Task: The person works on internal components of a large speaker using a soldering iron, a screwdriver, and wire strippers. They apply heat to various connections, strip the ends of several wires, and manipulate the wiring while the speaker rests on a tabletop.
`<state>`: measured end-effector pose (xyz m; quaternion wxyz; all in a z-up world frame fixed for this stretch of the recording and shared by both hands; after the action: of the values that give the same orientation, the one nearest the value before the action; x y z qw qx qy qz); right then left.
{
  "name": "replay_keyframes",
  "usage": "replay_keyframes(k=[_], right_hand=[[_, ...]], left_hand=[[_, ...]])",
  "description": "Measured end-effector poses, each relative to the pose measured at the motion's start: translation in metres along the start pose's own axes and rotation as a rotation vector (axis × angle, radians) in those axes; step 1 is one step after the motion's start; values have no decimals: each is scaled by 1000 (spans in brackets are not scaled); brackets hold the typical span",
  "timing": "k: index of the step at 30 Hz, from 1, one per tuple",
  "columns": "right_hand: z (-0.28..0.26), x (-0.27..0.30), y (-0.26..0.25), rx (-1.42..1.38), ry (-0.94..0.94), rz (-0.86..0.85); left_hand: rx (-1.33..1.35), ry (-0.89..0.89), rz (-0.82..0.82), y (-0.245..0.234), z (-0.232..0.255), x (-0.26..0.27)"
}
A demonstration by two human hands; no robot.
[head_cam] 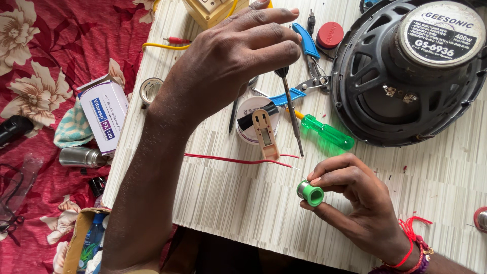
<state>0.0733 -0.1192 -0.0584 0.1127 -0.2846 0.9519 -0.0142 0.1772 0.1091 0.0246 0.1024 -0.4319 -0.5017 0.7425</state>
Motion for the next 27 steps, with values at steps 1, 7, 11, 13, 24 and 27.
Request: replay_keyframes(k=[1, 7, 11, 13, 24, 27], right_hand=[[0, 0, 0, -1, 1, 1], [-1, -1, 1, -11, 15, -19], [-2, -2, 2, -1, 14, -32], [-3, -2, 3, 5, 12, -33], [-2, -3, 3, 4, 35, -40], [-2, -3, 3, -7, 38, -44]], left_hand=[[-1, -5, -2, 0, 0, 0], [7, -6, -6, -3, -1, 1], [-8, 6, 0, -3, 0, 1], [-1, 0, 2, -4, 0, 2], [-6, 27, 33, -11, 5, 0], [-13, 23, 33, -13, 6, -2]])
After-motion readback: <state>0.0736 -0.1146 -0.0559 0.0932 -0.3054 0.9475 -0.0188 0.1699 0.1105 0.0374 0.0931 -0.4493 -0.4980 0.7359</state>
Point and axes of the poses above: each hand's wrist, its own x-axis away from the middle knuckle, its own y-axis out of the palm, z = x × y, the point moved 6 cm from there along -x, towards the middle knuckle, and after that the axes turned 4 degrees about -y, right-handed, at the moved point
